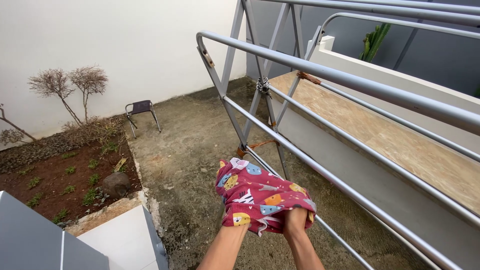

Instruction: Hanging various laundry items from a basket onto an outdoor drying rack.

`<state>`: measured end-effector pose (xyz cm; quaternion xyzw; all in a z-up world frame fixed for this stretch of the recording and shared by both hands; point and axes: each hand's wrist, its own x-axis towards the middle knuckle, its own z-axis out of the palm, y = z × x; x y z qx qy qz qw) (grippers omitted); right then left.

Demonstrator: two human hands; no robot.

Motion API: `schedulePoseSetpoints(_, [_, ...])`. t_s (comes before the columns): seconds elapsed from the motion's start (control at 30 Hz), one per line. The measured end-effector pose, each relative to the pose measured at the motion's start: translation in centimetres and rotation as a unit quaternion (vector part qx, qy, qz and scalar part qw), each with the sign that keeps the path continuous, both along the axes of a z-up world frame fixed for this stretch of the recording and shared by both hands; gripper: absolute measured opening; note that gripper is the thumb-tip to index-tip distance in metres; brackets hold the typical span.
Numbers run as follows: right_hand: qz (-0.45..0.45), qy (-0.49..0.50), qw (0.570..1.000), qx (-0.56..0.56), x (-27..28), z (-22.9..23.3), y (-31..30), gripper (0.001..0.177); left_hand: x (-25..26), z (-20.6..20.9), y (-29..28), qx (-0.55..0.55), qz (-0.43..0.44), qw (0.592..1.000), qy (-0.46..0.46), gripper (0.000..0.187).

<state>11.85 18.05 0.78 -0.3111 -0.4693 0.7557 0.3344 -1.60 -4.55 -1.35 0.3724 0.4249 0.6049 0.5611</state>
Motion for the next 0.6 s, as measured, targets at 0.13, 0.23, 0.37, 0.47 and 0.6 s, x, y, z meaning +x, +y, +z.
schedulePoseSetpoints(0.13, [0.057,-0.2,0.964,0.164,0.8,-2.8,0.2,0.037,2.6,0.9,6.9,-0.011,-0.035,0.999,0.038,0.033])
schedulePoseSetpoints(0.23, [0.06,-0.203,0.967,0.14,2.0,-4.4,0.0,0.037,2.2,0.2,9.7,-0.017,-0.056,0.996,0.07,0.032])
schedulePoseSetpoints(0.37, [0.081,-0.208,0.971,0.088,4.1,-6.9,-0.4,0.037,3.1,-1.7,10.0,-0.028,-0.078,0.991,0.109,0.03])
schedulePoseSetpoints(0.47, [0.094,-0.211,0.972,0.045,6.0,-8.3,0.0,0.037,5.8,-3.0,9.8,-0.037,-0.098,0.985,0.138,0.029])
schedulePoseSetpoints(0.6, [0.104,-0.207,0.973,-0.008,7.7,-8.4,1.7,0.037,9.3,-2.3,9.8,-0.044,-0.128,0.973,0.185,0.028])
